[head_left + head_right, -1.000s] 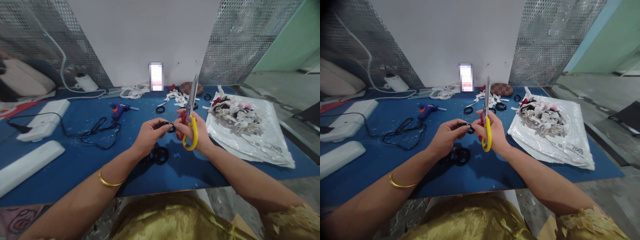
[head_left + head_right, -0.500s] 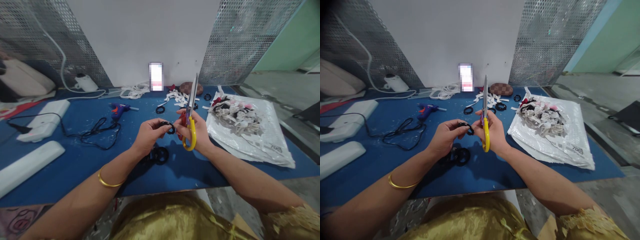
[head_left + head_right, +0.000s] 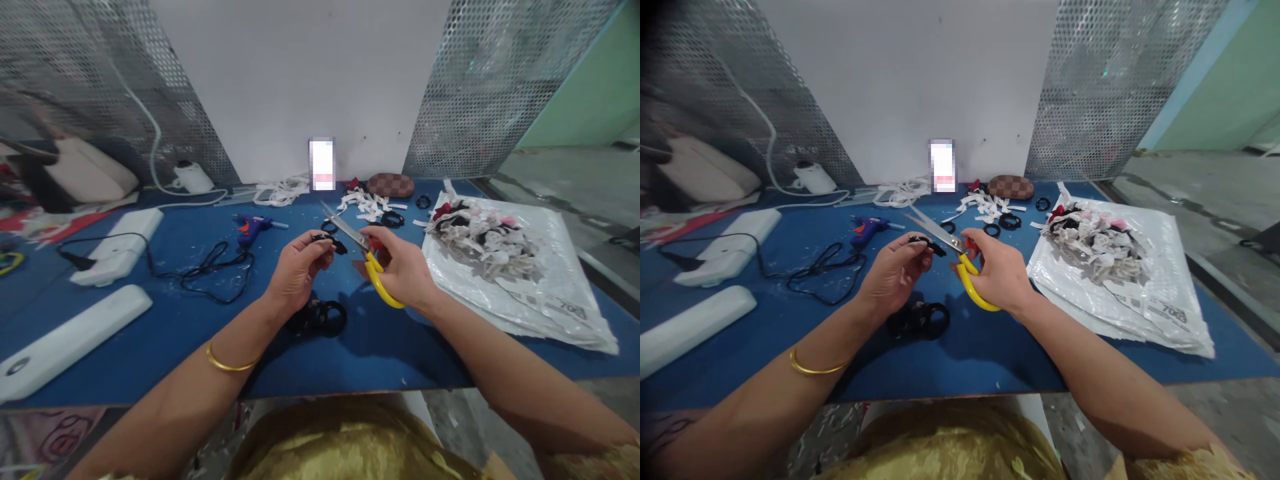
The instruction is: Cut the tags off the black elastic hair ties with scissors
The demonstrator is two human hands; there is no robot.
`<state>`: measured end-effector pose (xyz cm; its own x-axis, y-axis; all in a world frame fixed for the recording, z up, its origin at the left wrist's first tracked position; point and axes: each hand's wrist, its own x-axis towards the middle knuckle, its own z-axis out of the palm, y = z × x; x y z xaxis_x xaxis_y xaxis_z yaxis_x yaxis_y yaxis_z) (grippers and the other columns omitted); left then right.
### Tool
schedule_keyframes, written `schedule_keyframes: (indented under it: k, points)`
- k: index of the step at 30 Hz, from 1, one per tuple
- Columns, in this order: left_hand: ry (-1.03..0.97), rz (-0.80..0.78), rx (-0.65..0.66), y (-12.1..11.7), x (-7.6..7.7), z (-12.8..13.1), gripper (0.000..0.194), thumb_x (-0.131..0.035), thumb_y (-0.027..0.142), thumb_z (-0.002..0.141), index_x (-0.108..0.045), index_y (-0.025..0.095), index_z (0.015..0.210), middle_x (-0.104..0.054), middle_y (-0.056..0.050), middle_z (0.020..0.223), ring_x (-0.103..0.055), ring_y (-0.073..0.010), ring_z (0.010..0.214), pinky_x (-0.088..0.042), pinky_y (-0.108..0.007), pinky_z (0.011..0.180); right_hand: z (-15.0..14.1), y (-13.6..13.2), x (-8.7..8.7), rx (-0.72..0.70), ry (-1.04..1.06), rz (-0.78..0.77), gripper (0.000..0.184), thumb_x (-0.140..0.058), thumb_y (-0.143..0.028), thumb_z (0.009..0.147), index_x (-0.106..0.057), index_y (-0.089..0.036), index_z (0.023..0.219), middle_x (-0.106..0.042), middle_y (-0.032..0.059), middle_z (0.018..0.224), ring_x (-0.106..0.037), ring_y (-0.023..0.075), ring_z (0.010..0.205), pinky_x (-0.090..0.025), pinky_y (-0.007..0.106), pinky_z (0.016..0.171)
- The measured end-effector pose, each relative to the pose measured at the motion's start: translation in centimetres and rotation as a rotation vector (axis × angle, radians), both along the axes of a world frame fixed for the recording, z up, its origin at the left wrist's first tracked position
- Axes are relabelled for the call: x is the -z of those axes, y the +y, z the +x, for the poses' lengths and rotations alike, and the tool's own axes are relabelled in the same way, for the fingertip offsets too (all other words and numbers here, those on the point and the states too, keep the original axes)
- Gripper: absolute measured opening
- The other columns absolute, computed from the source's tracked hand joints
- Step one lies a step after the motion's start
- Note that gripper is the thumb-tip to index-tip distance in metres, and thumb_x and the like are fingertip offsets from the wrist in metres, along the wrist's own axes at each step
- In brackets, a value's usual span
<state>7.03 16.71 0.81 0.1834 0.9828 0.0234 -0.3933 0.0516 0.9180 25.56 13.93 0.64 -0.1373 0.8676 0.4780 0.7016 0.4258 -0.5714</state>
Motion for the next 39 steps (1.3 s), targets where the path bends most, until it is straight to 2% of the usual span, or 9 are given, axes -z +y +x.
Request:
schedule_keyframes:
  k: [2,4,11,16,31,35,39]
  points:
    - [-0.045,0.014,-0.013,0.22,-0.25,-0.27,0.017,-0.074,0.022,0.066,-0.063,0.016,0.077,-0.06,0.002,0.069,-0.053,-0.0069,0.057,-0.042,-0.018,0.053,0.3,-0.13,-0.29,0.039,-0.207,0.135,0.047,-0.063,-0.037,0.077,-0.056,-0.019,0.12,-0.068,0.0046,0.091,-0.059,0.0172,0.068,-0.04,0.028,0.061]
    - [-0.061,0.044,-0.033,0.39,-0.44,-0.51,0.017,-0.073,0.021,0.066,-0.062,0.017,0.077,-0.059,0.003,0.067,-0.053,-0.0068,0.057,-0.041,-0.018,0.054,0.41,-0.22,-0.47,0.083,-0.317,0.221,0.046,-0.06,-0.041,0.079,-0.057,-0.018,0.119,-0.07,0.0068,0.094,-0.062,0.0191,0.071,-0.04,0.029,0.061]
    - [-0.052,0.151,-0.126,0.44,-0.7,-0.64,0.016,-0.071,0.016,0.064,-0.058,0.018,0.074,-0.056,0.005,0.064,-0.051,-0.0066,0.055,-0.039,-0.019,0.052,0.25,-0.21,-0.47,0.161,-0.49,0.248,0.048,-0.056,-0.049,0.082,-0.058,-0.017,0.118,-0.07,0.0081,0.092,-0.063,0.0232,0.077,-0.033,0.029,0.055]
    - [-0.053,0.193,-0.126,0.4,-0.7,-0.53,0.015,-0.07,0.015,0.064,-0.058,0.017,0.071,-0.057,0.003,0.067,-0.05,-0.0067,0.056,-0.038,-0.02,0.052,0.21,-0.3,-0.52,0.18,-0.514,0.259,0.048,-0.056,-0.05,0.082,-0.058,-0.017,0.117,-0.07,0.0069,0.09,-0.063,0.0229,0.076,-0.031,0.03,0.054]
    - [0.017,0.276,-0.17,0.69,-0.59,-0.68,0.013,-0.07,0.011,0.06,-0.062,0.017,0.069,-0.056,0.005,0.059,-0.049,-0.0071,0.053,-0.039,-0.02,0.053,0.25,-0.46,-0.63,0.121,-0.485,0.236,0.044,-0.054,-0.049,0.084,-0.058,-0.018,0.115,-0.069,0.0035,0.085,-0.063,0.0191,0.069,-0.028,0.029,0.051]
    - [0.025,0.27,-0.174,0.66,-0.62,-0.68,0.013,-0.069,0.011,0.06,-0.062,0.018,0.068,-0.056,0.004,0.055,-0.049,-0.0078,0.052,-0.038,-0.02,0.052,0.37,-0.35,-0.53,0.112,-0.497,0.255,0.043,-0.054,-0.047,0.085,-0.058,-0.018,0.116,-0.069,0.0032,0.083,-0.064,0.0189,0.07,-0.03,0.028,0.052]
    - [0.003,0.259,-0.161,0.67,-0.65,-0.7,0.013,-0.069,0.011,0.059,-0.062,0.017,0.068,-0.055,0.004,0.055,-0.049,-0.0077,0.051,-0.037,-0.02,0.051,0.44,-0.31,-0.41,0.107,-0.491,0.268,0.043,-0.053,-0.046,0.086,-0.06,-0.017,0.116,-0.071,0.0074,0.094,-0.065,0.0196,0.072,-0.034,0.028,0.054]
